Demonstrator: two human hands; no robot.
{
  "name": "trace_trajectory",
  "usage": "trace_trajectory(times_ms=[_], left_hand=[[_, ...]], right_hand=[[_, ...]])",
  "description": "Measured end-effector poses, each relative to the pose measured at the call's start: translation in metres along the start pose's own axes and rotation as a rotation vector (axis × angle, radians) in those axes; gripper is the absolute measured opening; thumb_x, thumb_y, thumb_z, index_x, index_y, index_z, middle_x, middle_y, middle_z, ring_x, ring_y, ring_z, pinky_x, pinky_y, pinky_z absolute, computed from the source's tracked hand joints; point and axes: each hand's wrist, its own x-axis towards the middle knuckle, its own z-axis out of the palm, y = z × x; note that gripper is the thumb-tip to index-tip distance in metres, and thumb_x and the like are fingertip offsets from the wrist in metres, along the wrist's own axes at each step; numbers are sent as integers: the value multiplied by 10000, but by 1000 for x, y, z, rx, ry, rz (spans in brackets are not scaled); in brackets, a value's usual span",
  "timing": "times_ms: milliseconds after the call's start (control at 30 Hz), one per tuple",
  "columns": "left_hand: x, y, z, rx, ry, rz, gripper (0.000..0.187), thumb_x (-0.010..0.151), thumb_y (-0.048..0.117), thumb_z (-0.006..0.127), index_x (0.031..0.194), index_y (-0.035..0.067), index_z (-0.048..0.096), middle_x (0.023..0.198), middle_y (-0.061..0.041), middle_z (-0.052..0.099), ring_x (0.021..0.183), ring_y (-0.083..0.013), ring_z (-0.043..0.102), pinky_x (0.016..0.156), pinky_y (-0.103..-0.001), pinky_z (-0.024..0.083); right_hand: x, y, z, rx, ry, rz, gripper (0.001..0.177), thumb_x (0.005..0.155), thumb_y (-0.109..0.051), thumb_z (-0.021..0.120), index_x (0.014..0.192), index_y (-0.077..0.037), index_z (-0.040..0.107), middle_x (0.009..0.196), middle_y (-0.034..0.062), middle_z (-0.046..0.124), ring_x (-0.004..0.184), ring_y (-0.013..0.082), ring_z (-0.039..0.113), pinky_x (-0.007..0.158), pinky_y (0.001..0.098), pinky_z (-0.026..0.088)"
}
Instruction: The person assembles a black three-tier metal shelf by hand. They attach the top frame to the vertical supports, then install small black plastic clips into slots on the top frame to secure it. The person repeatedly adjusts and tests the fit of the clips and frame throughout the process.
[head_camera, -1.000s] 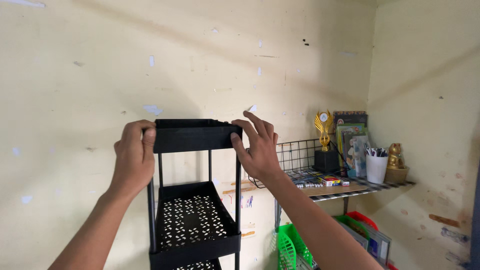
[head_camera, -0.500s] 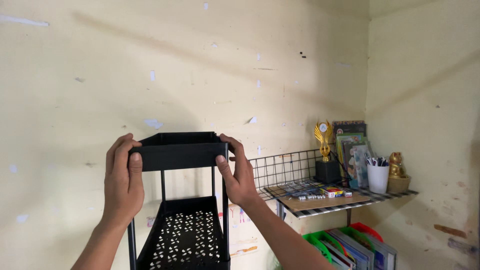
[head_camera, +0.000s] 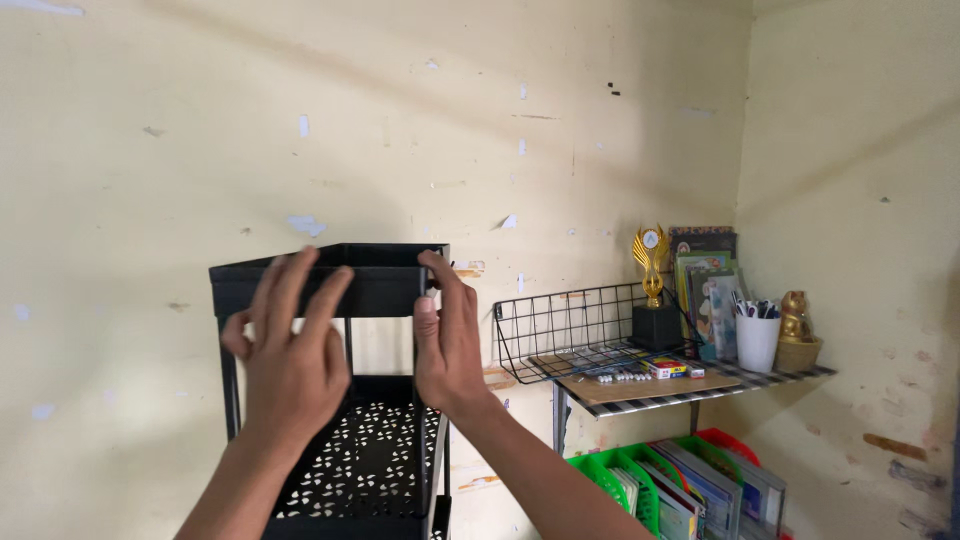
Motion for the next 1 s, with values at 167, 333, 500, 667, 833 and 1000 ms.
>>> trace_trajectory(times_ms=[167, 333, 500, 667, 833, 1000], left_hand=[[10, 21, -1, -257, -5, -116, 504, 1061, 358, 471, 1493, 104, 521, 1603, -171, 403, 1530, -416, 234, 1147, -620, 139], [24, 10, -8, -329, -68, -269, 457, 1030, 485, 550, 1263, 92, 574, 1510, -168, 468, 1531, -455, 229, 1088, -706, 146], [30, -11, -15, -415, -115, -310, 449, 1022, 411, 601, 1316, 77, 537, 1253, -136, 596, 1490, -426, 353, 1101, -751, 201], [25, -41, -22, -514, -41, -200, 290, 1075, 306, 561, 1168, 42, 484, 1363, -143, 624, 1441, -402, 453, 1122, -543, 348], [18, -70, -25, -526, -31, -198, 226, 1104, 234, 500, 1185, 26, 469, 1360, -168, 634, 1441, -376, 481, 1153, -453, 365], [17, -105, -28, -636, -42, -209, 184, 1118, 192, 445, 1159, 13, 442, 1361, -167, 634, 1439, -313, 496, 1200, -439, 343]], right_hand=[[2, -26, 18, -6, -36, -137, 477, 1096, -216, 373, 1548, -71, 421, 1592, 240, 424, 1474, 418, 384, 1228, 500, 307], [5, -33, 13, -18, -178, -120, 685, 864, -11, 487, 1542, -104, 453, 1588, 204, 436, 1372, 390, 422, 1200, 475, 325], [13, -7, -3, -143, -202, -177, 678, 848, 21, 495, 1512, -109, 457, 1580, 157, 487, 1405, 345, 420, 1206, 483, 299], [22, 47, -32, -289, -150, 85, 524, 944, -66, 519, 1463, -113, 465, 1558, 146, 457, 1454, 336, 355, 1199, 511, 259], [19, 85, -52, -357, -60, 156, 525, 969, -177, 537, 1486, -143, 449, 1597, 167, 386, 1460, 369, 328, 1182, 523, 250], [31, 96, -61, -371, -41, 240, 498, 1026, -353, 478, 1500, -199, 462, 1618, 186, 333, 1450, 417, 319, 1166, 545, 252]])
